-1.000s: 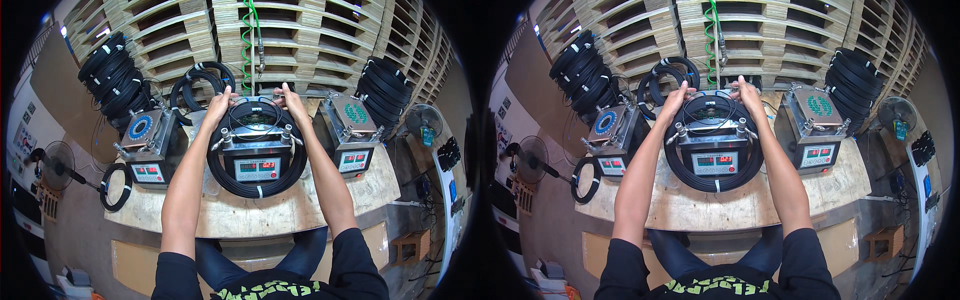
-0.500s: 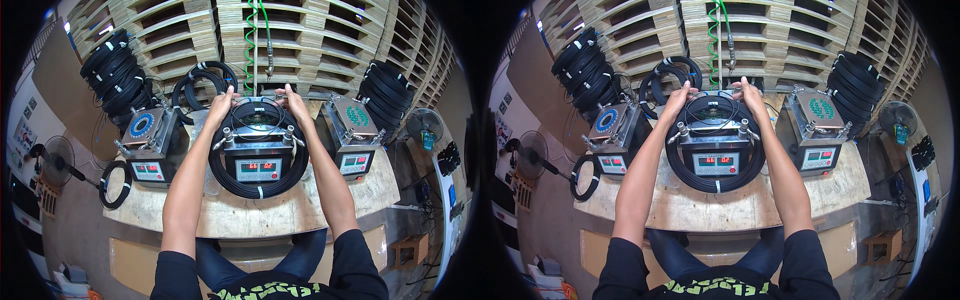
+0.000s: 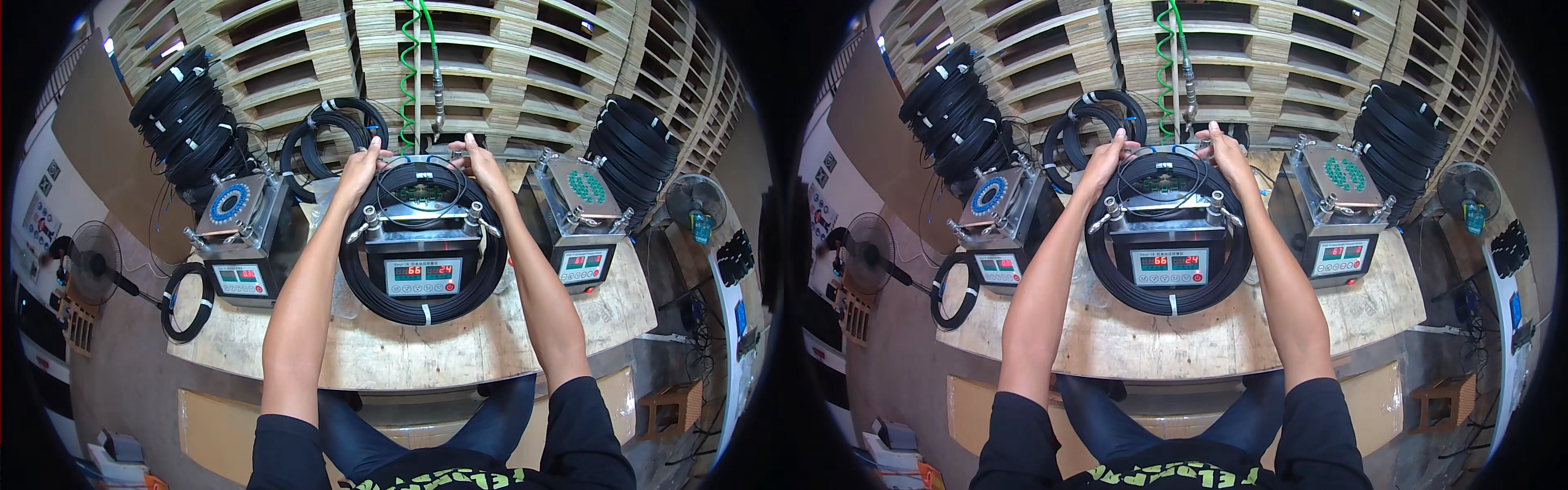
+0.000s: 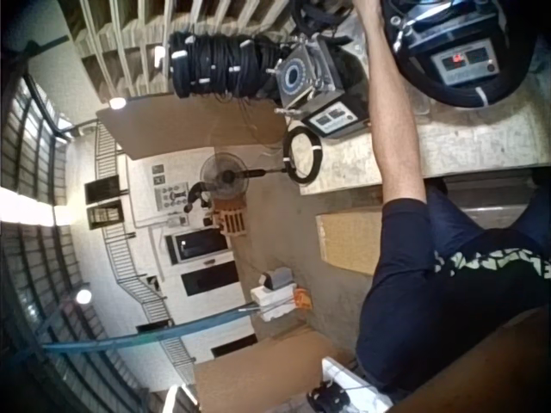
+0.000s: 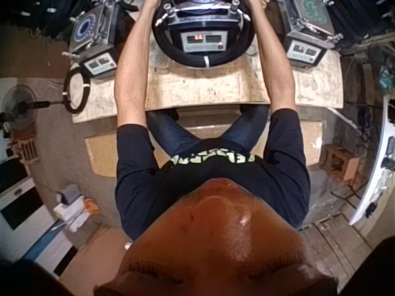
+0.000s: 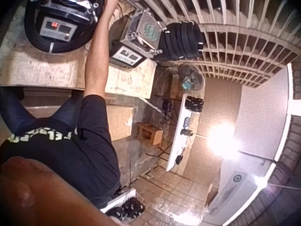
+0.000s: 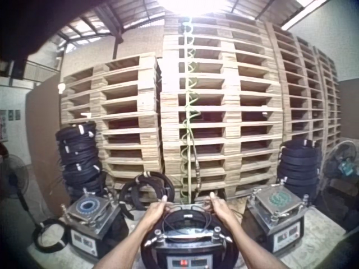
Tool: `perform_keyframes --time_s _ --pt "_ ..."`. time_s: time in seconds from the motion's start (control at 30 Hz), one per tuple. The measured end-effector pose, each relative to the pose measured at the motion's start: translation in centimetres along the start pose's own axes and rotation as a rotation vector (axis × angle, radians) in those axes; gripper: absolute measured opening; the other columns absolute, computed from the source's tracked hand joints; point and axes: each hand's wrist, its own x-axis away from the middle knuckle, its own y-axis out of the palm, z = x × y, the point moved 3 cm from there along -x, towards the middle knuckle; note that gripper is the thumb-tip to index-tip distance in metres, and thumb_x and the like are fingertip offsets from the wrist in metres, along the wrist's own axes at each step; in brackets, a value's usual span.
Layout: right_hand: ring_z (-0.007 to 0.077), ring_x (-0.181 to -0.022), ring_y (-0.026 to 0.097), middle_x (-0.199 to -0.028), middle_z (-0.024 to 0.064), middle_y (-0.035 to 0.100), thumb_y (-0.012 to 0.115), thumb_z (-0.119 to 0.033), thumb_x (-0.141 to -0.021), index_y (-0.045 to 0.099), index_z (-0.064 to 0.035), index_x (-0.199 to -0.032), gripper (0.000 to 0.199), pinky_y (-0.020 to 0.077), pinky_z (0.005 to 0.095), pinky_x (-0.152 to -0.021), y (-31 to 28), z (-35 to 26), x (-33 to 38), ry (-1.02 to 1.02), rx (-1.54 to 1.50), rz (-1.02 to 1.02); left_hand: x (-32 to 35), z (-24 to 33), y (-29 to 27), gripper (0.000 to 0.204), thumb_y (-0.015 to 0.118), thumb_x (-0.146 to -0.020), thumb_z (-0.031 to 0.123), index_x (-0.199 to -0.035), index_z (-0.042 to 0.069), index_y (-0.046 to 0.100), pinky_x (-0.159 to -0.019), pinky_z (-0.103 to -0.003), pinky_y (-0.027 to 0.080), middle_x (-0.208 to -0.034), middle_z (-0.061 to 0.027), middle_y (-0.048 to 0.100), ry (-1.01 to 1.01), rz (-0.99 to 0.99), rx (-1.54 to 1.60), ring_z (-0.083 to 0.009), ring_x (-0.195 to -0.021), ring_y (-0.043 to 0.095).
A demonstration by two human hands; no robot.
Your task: The person operates an industrial heating or sealing machine to process circular black parts, feeding the components into the machine by hand.
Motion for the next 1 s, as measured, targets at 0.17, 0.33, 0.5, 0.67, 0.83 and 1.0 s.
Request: perform_keyframes --time_s 0.17,0.33,0.5,0.67,0.83,1.0 --pt "0.0147 -0.07 0.06 -0.085 0.0102 0.069 0.034 -0.063 -0.1 0.06 -0.0087 -0.127 0.066 0.047 0.0257 -0.063 -0.4 0.4 0.0 -0.022 -0.016 -0.014 0.1 0.2 0.2 0.065 0.041 -0.099 0.059 -0.115 0.002 0.069 -0.079 -0.027 0.047 -0.084 -0.0084 0.068 0.006 0.012 -0.015 -0.0141 -0.081 0.06" --pt "0.0141 -0.071 0.056 -0.084 0.0095 0.069 0.034 -0.062 -0.1 0.06 -0.0071 -0.127 0.067 0.0452 0.0261 -0.065 -0.1 0.3 0.1 -0.05 -0.051 -0.005 -0.2 -0.2 -0.3 0.074 0.036 -0.097 0.066 -0.125 0.005 0.065 -0.084 -0.028 0.047 -0.091 -0.0131 0.069 0.0 -0.038 -0.015 -0.0154 -0.087 0.061" --pt "0.0138 -0.071 0.053 -0.083 0.0084 0.069 0.035 -0.061 -0.101 0.059 -0.0071 -0.131 0.066 0.0444 0.0266 -0.069 -0.2 0.0 0.4 -0.049 0.038 0.019 -0.3 -0.3 -0.4 0.079 0.029 -0.096 0.072 -0.126 0.008 0.064 -0.086 -0.029 0.046 -0.095 -0.0122 0.07 0.018 -0.086 -0.004 -0.0168 -0.09 0.061" --pt "0.0146 -0.072 0.056 -0.084 0.0093 0.069 0.034 -0.06 -0.101 0.055 -0.0091 -0.135 0.064 0.0461 0.0274 -0.067 -0.3 0.1 0.3 -0.096 0.021 0.007 0.0 0.0 0.1 0.077 0.03 -0.098 0.067 -0.118 0.004 0.068 -0.072 -0.025 0.041 -0.086 -0.0107 0.071 0.015 -0.031 0.047 -0.0118 -0.072 0.05" --pt "0.0144 -0.071 0.057 -0.085 0.0102 0.069 0.032 -0.058 -0.102 0.052 -0.0101 -0.139 0.063 0.0466 0.028 -0.066 0.0 -0.4 0.7 -0.103 -0.018 -0.023 0.6 0.2 -0.2 0.08 0.028 -0.097 0.069 -0.12 0.003 0.067 -0.078 -0.027 0.043 -0.09 -0.0126 0.072 -0.047 -0.008 0.12 -0.0142 -0.08 0.057" --pt "0.0122 -0.072 0.055 -0.086 0.0094 0.07 0.031 -0.059 -0.102 0.051 -0.0101 -0.138 0.064 0.0452 0.0269 -0.071 0.1 -0.4 0.9 -0.086 -0.07 -0.003 0.2 -0.1 -0.6 0.08 0.026 -0.097 0.07 -0.128 0.005 0.061 -0.084 -0.03 0.048 -0.103 -0.0153 0.071 0.037 -0.017 0.053 -0.0173 -0.088 0.063"
